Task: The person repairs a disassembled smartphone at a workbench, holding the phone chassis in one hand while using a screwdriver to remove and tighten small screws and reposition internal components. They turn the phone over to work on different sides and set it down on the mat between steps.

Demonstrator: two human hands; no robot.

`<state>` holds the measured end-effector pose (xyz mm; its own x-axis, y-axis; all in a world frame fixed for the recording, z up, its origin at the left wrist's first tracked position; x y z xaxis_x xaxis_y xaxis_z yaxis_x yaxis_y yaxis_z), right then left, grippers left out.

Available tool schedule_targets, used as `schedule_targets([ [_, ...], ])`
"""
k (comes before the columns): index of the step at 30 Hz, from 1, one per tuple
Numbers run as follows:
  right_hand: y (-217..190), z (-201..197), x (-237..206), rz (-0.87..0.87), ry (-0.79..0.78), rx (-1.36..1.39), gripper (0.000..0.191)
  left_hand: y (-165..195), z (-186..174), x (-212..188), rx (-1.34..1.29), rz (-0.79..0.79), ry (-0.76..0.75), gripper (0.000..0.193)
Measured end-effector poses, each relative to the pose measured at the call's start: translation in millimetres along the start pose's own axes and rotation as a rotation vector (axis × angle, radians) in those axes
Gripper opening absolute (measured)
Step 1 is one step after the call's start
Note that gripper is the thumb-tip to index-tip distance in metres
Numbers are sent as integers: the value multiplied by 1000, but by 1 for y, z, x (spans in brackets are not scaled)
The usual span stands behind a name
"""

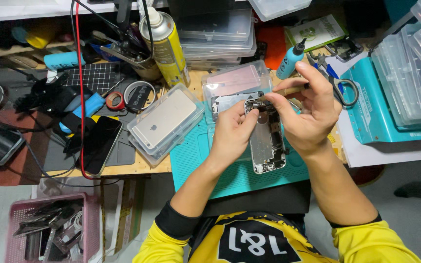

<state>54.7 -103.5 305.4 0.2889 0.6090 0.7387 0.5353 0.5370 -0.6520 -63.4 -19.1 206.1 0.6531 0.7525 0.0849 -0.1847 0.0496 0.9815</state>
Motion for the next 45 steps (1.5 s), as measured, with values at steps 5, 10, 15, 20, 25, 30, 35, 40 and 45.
schedule_targets([
  [5,-6,0,6,-24,13,-102,61,9,-1,-2,57,6,3,15],
  [10,-8,-1,10,21,28,-155,58,11,-1,-4,120,-14,25,14],
  [15,-23,2,14,-61,48,-323,61,18,0,-6,199,16,63,14],
  [20,-34,9,12,-142,36,-325,58,28,-1,-9,322,51,128,12],
  [25,-28,10,12,-133,29,-190,53,24,-3,-8,190,43,120,15],
  [30,-23,12,14,-128,-36,-148,55,18,-3,-8,142,20,84,18],
  [35,-18,12,13,-37,-39,-59,49,19,-9,-8,207,46,128,15],
  [40,-21,18,18,-4,-182,141,52,10,-16,-2,109,-26,27,14],
  [45,-29,17,26,-6,-154,-61,51,12,-32,-1,203,-50,4,17],
])
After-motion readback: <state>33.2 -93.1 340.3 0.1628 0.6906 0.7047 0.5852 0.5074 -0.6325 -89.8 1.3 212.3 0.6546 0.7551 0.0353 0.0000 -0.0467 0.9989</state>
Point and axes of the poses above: each hand's wrist, its own x-axis towards the middle knuckle, its own z-axis out of the palm, y = z × x, the point moved 9 cm from there along x, towards the middle knuckle, and after that the axes turned 2 degrees about -y, right-handed, at the moved point
